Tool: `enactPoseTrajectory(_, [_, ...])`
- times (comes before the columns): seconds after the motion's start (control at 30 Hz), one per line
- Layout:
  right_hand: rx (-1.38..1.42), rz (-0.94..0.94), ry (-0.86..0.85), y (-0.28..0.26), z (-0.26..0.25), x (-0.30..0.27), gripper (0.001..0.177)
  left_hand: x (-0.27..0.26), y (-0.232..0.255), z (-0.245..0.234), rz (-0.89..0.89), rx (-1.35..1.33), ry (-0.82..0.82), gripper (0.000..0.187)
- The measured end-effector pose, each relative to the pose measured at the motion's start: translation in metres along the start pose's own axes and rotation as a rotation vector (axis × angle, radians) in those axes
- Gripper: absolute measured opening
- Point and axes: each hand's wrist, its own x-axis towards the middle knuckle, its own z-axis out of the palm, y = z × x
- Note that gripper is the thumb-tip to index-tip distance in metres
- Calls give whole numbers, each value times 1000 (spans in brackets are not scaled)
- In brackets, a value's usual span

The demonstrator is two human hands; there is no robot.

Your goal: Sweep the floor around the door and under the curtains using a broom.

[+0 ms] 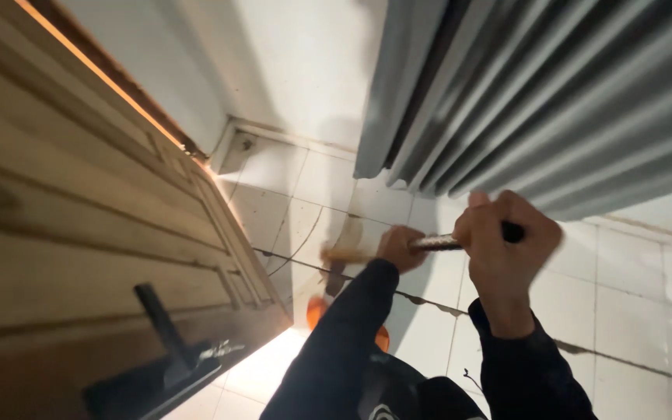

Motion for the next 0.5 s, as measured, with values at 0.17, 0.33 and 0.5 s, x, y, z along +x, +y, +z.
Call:
enactPoseTrajectory(0.17, [282,-394,39,130,67,-29,20,19,-39,-79,-233,-55,260,22])
enactPoseTrajectory(0.33, [125,-149,-134,141,151,-66,19,-33,-121,-107,-5,40,467,17])
enactPoseTrajectory(0.5, [59,-90,-168,61,147,-55,34,-90,-97,-81,-60,1,646,8])
